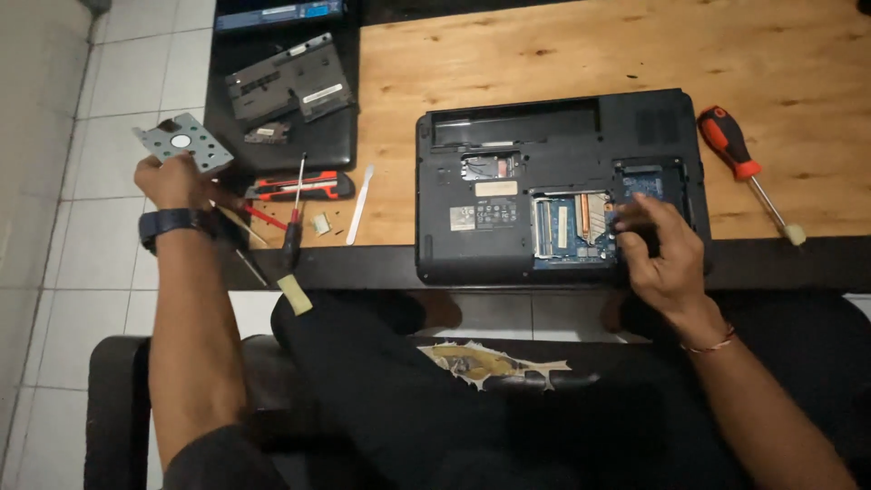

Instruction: Disassembling a laptop by removing screws and internal components using a screwdriver.

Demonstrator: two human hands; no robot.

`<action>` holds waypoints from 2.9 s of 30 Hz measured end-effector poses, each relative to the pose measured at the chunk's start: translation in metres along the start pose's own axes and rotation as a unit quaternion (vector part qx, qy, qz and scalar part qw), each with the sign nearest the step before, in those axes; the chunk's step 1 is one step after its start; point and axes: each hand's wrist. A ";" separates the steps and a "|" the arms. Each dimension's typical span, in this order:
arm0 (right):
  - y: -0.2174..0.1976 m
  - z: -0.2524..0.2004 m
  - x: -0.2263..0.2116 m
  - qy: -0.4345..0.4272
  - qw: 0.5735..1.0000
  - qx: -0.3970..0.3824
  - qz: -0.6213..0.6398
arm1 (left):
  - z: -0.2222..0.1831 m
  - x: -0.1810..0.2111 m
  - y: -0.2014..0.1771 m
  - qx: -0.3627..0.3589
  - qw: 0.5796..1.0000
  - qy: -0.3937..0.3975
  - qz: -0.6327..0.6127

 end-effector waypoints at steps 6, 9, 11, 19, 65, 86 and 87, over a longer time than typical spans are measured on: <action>0.001 -0.004 0.004 0.042 0.999 0.013 0.000 | 0.043 -0.026 0.031 -0.068 0.995 0.075 -0.015; 0.003 0.000 0.007 0.021 1.000 0.020 0.004 | 0.097 -0.048 0.016 -0.033 0.958 0.154 0.240; 0.000 0.002 0.001 0.037 0.999 0.038 0.002 | 0.091 -0.051 0.015 -0.057 0.960 0.118 0.247; -0.026 0.016 0.012 0.000 0.989 0.118 -0.090 | 0.080 -0.071 0.018 -0.120 0.901 0.274 0.316; 0.047 0.036 0.013 -0.108 0.930 -0.158 -0.313 | -0.546 -0.092 0.079 -0.334 0.673 0.595 0.283; 0.036 0.019 0.034 -0.048 0.986 -0.131 -0.090 | -0.576 -0.087 0.119 -0.201 0.786 0.524 0.261; 0.037 0.015 0.039 -0.043 0.987 -0.135 -0.081 | -0.575 -0.085 0.121 -0.210 0.784 0.519 0.271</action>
Point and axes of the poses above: each hand's wrist, its own z-axis towards the middle knuckle, its own y-axis out of the palm, x = y × z, and after that the axes turned 9 degrees about -y, right-handed
